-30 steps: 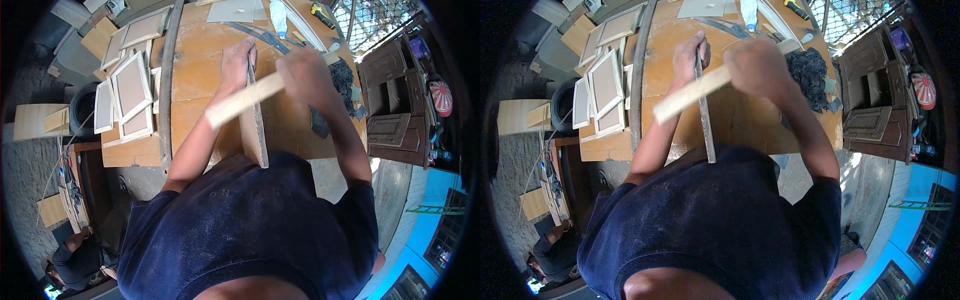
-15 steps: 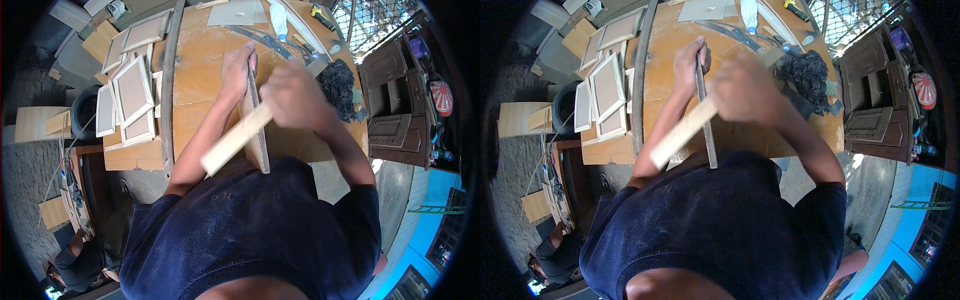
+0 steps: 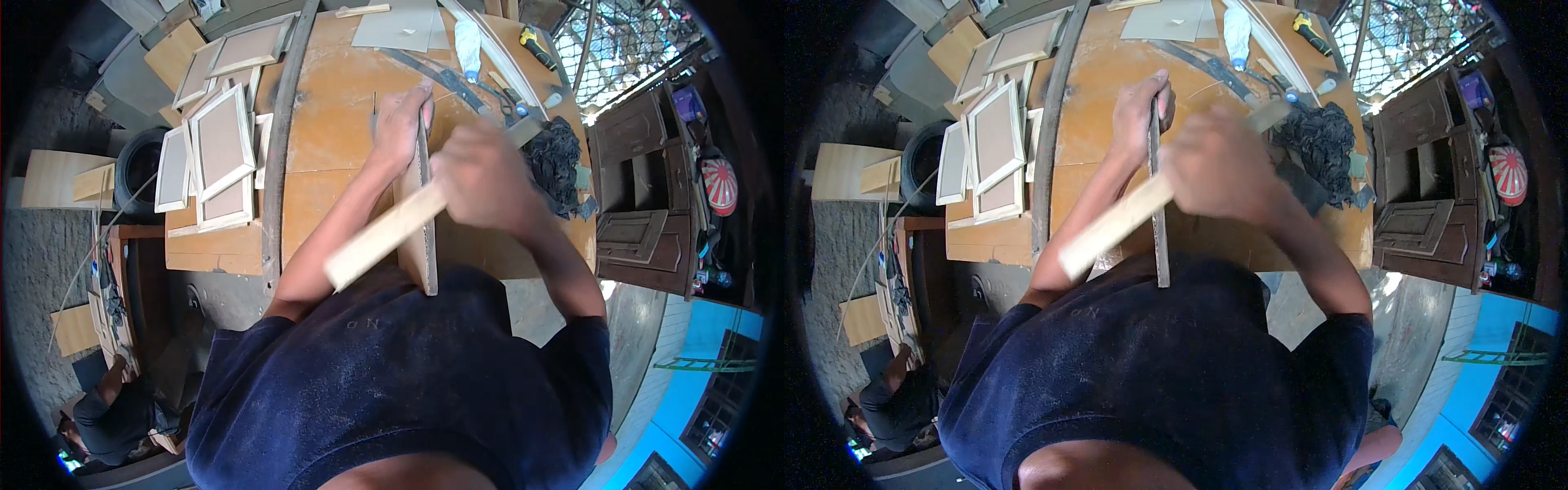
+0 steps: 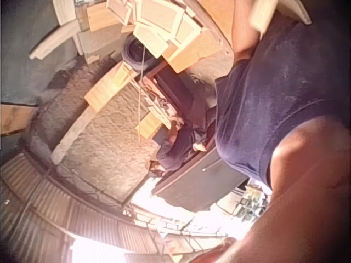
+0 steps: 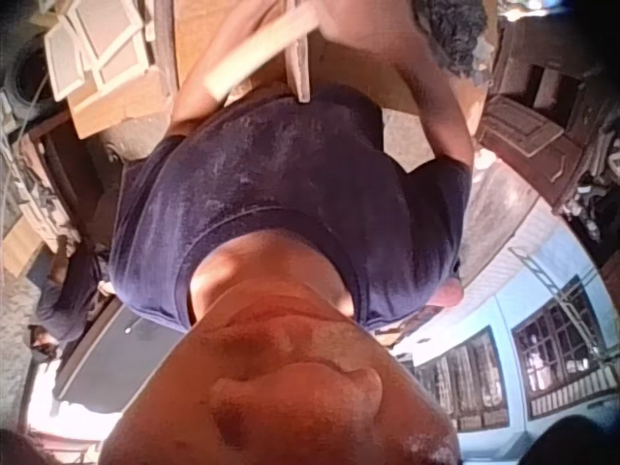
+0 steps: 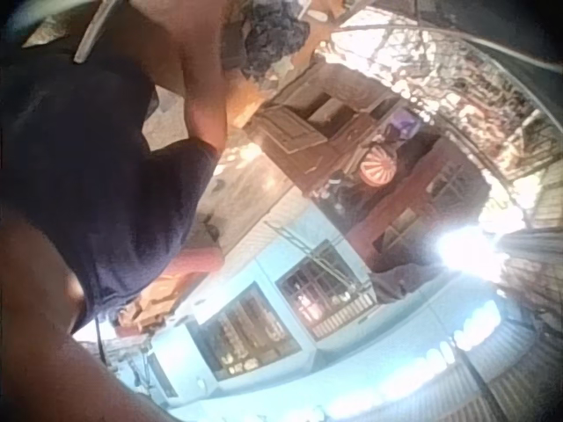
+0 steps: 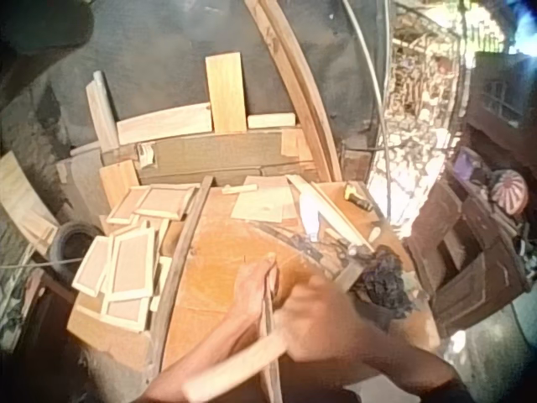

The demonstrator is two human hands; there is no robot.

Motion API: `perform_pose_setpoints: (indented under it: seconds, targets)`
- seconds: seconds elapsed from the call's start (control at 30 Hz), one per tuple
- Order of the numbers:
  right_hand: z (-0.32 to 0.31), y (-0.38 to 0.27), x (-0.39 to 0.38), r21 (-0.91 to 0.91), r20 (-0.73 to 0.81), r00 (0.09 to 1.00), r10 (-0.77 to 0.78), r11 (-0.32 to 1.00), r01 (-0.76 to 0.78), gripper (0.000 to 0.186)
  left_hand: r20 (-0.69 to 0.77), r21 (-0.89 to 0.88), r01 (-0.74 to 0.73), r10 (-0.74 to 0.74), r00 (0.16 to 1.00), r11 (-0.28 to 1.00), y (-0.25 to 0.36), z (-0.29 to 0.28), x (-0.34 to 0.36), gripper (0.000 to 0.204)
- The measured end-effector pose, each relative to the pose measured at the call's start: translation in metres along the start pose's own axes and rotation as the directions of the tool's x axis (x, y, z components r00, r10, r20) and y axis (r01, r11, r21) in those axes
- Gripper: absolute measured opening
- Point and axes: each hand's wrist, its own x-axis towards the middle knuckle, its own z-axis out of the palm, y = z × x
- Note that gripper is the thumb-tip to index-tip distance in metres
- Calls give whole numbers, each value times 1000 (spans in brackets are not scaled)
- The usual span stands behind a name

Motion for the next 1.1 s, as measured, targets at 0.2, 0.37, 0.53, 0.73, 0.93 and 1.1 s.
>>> perform_pose_setpoints:
  seconds: [0.2, 0.37, 0.53, 0.73, 0.93, 1.1]
  targets:
    - [-4, 35, -3, -128, -8, 994, 106, 986, -106, 9, -25, -30, 5, -5, 1000, 1000, -2, -3, -9, 47]
    - [-1, 7, 1, -30, 53, 999, 5, 1000, -4, 20, -29, -59, 18, -20, 999, 998, -1, -2, -7, 47]
    - [0, 24, 0, -198, 161, 981, 108, 977, -76, 21, -15, -43, -25, 25, 1000, 999, -3, -5, -2, 47]
    - [-7, 26, 1, -109, 168, 986, 16, 994, 2, 9, -52, -57, 42, -45, 998, 998, 9, -3, -6, 47]
    - [4, -8, -1, 26, -22, 999, 25, 999, -24, 18, -32, -43, 61, -62, 998, 997, 6, -4, -6, 46]
    - [-5, 21, 1, -169, 43, 993, 113, 980, -104, 19, -17, -67, 12, -13, 1000, 998, 1, -7, -7, 46]
